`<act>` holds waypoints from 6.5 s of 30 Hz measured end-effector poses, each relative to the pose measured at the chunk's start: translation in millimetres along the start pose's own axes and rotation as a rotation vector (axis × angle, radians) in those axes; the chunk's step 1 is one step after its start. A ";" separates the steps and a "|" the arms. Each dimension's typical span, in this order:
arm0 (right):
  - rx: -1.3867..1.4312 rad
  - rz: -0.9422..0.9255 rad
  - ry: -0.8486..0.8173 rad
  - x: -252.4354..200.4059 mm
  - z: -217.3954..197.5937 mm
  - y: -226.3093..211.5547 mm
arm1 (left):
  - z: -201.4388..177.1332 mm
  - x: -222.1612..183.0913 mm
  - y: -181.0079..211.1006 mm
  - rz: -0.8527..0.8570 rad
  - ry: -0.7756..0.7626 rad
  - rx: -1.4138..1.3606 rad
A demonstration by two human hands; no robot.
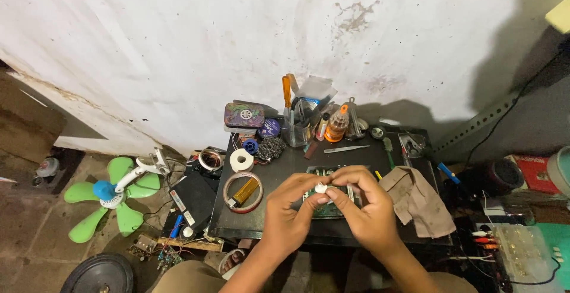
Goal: Inspecting a circuit board and manipulating a small electronic component on a repair bench.
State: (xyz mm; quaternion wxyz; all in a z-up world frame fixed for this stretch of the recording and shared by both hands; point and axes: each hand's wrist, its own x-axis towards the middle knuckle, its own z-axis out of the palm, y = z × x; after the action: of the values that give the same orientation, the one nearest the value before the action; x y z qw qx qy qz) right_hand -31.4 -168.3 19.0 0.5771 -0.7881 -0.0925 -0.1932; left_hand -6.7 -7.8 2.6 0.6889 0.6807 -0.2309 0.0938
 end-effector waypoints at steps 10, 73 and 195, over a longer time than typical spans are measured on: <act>-0.209 -0.224 0.068 5.9 1.9 -18.3 | -2.1 -3.6 -11.3 0.262 -0.083 0.241; -0.867 -0.187 -0.691 -25.6 109.0 115.1 | -93.7 20.4 14.0 -0.331 -0.011 -0.073; -0.849 0.173 -0.060 160.8 30.1 58.5 | -69.9 27.5 -3.8 -0.334 0.132 0.407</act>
State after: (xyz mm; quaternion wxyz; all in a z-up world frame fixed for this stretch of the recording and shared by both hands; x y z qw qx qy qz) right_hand 142.2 -170.8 26.3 0.2128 -0.9657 0.0446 -0.1421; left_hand 32.5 55.5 13.8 0.5574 0.8262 -0.0462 0.0676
